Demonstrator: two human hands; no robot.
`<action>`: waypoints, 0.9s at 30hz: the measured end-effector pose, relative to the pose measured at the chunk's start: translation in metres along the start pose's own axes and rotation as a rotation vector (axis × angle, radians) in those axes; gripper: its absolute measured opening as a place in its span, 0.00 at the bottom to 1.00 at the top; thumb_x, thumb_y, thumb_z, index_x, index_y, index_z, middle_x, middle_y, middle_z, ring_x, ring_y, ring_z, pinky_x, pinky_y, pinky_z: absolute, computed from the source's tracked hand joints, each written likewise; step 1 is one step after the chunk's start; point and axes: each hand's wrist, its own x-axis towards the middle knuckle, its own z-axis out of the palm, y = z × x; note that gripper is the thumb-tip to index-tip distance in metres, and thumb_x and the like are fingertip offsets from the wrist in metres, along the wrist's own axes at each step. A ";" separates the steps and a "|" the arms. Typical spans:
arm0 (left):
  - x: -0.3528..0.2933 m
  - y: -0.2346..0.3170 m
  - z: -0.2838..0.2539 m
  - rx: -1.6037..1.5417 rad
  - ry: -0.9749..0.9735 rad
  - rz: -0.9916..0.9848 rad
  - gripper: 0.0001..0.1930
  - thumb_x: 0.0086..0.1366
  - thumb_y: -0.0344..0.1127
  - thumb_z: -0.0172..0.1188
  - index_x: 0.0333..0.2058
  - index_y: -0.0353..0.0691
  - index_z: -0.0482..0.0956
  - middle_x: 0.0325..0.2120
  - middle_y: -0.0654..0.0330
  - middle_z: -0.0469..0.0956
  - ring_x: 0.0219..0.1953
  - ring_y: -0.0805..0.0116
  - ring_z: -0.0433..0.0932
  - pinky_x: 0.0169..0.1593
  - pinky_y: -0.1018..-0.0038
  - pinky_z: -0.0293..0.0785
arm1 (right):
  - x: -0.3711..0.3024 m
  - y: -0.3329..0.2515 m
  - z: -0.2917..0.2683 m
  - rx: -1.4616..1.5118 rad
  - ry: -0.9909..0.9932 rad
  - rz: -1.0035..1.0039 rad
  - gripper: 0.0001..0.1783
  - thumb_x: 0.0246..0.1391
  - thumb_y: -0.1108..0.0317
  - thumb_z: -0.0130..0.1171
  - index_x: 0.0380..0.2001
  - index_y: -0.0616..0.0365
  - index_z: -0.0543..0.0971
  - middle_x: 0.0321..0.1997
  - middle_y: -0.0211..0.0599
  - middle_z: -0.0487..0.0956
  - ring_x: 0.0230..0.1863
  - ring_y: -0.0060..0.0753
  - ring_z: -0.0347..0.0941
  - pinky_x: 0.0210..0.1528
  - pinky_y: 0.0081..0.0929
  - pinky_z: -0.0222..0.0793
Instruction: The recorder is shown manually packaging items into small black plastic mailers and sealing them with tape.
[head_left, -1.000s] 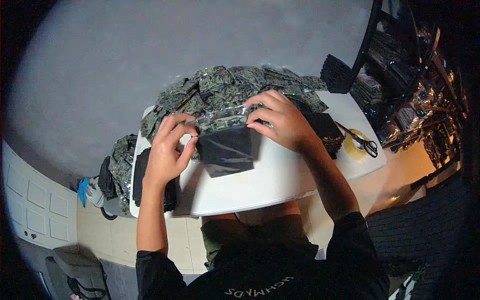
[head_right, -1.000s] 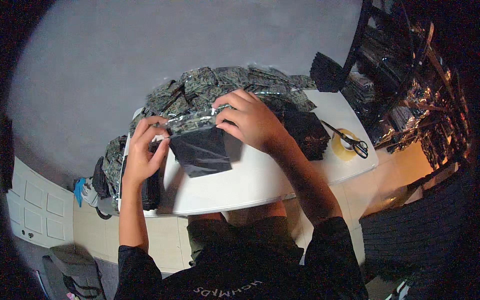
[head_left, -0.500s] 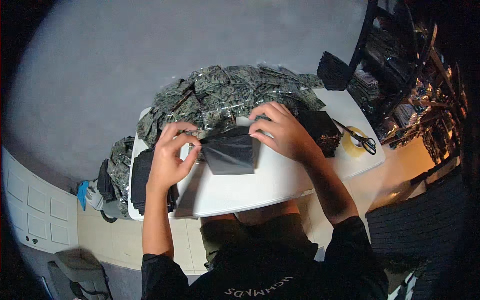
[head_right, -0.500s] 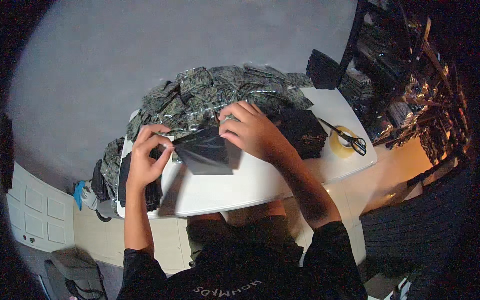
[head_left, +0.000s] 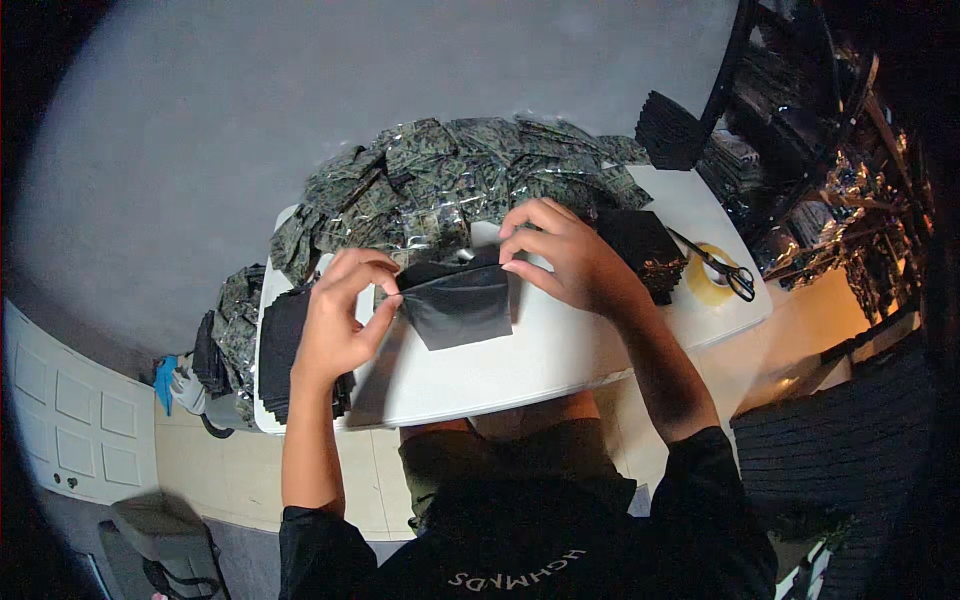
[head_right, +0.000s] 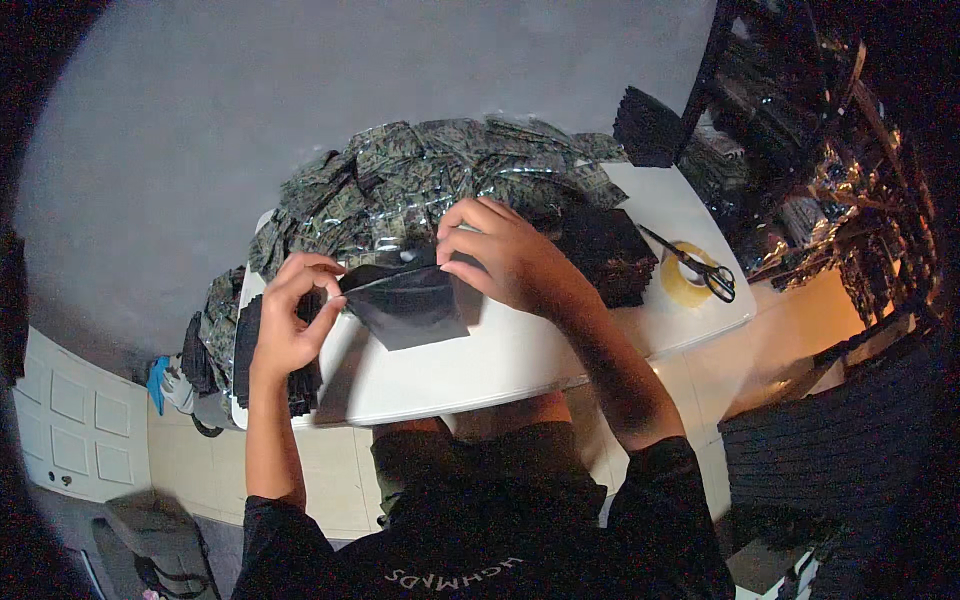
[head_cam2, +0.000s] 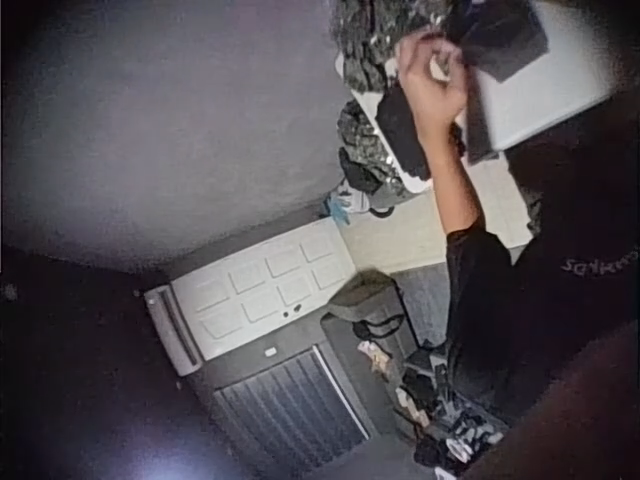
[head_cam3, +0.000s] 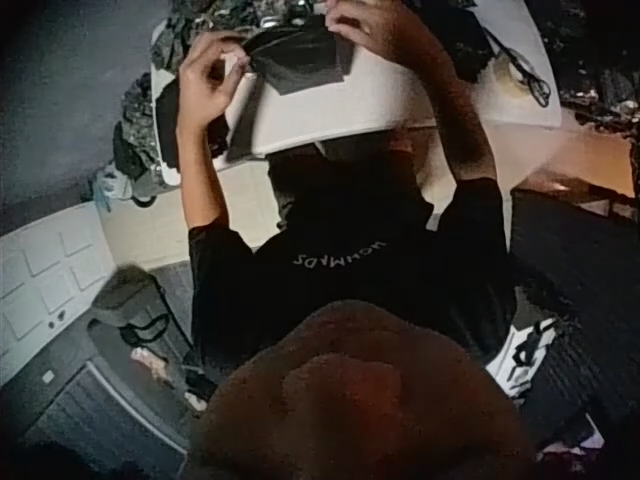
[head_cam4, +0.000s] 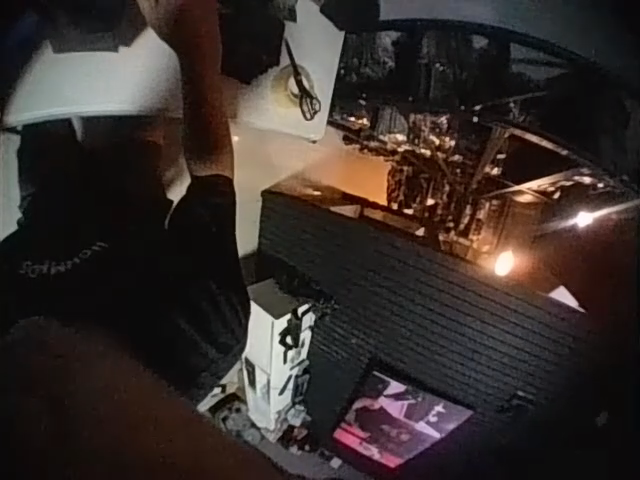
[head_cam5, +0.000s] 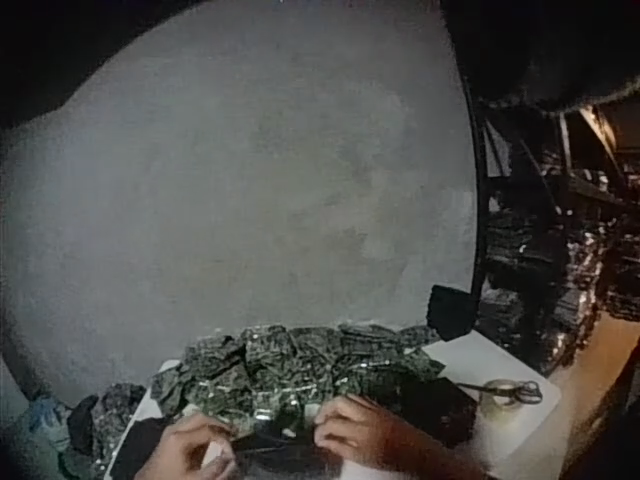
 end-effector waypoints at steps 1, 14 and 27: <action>-0.001 0.000 0.000 0.011 0.018 0.011 0.08 0.58 0.22 0.71 0.35 0.34 0.82 0.47 0.47 0.84 0.53 0.45 0.83 0.59 0.60 0.76 | 0.001 -0.002 0.000 0.019 -0.007 0.008 0.11 0.57 0.74 0.74 0.40 0.55 0.82 0.52 0.36 0.79 0.57 0.43 0.78 0.61 0.40 0.75; -0.006 0.002 0.000 -0.107 -0.023 -0.082 0.07 0.60 0.24 0.70 0.36 0.35 0.81 0.45 0.49 0.84 0.51 0.47 0.83 0.60 0.60 0.76 | -0.006 -0.005 0.001 0.097 -0.064 0.070 0.10 0.59 0.73 0.73 0.41 0.56 0.81 0.52 0.37 0.79 0.58 0.44 0.79 0.61 0.40 0.76; -0.010 0.004 0.004 -0.301 0.080 -0.182 0.06 0.65 0.22 0.66 0.37 0.33 0.78 0.43 0.51 0.83 0.44 0.61 0.84 0.51 0.70 0.80 | -0.009 -0.005 0.013 0.329 -0.046 0.177 0.06 0.65 0.76 0.66 0.43 0.61 0.80 0.49 0.39 0.80 0.48 0.39 0.80 0.52 0.35 0.77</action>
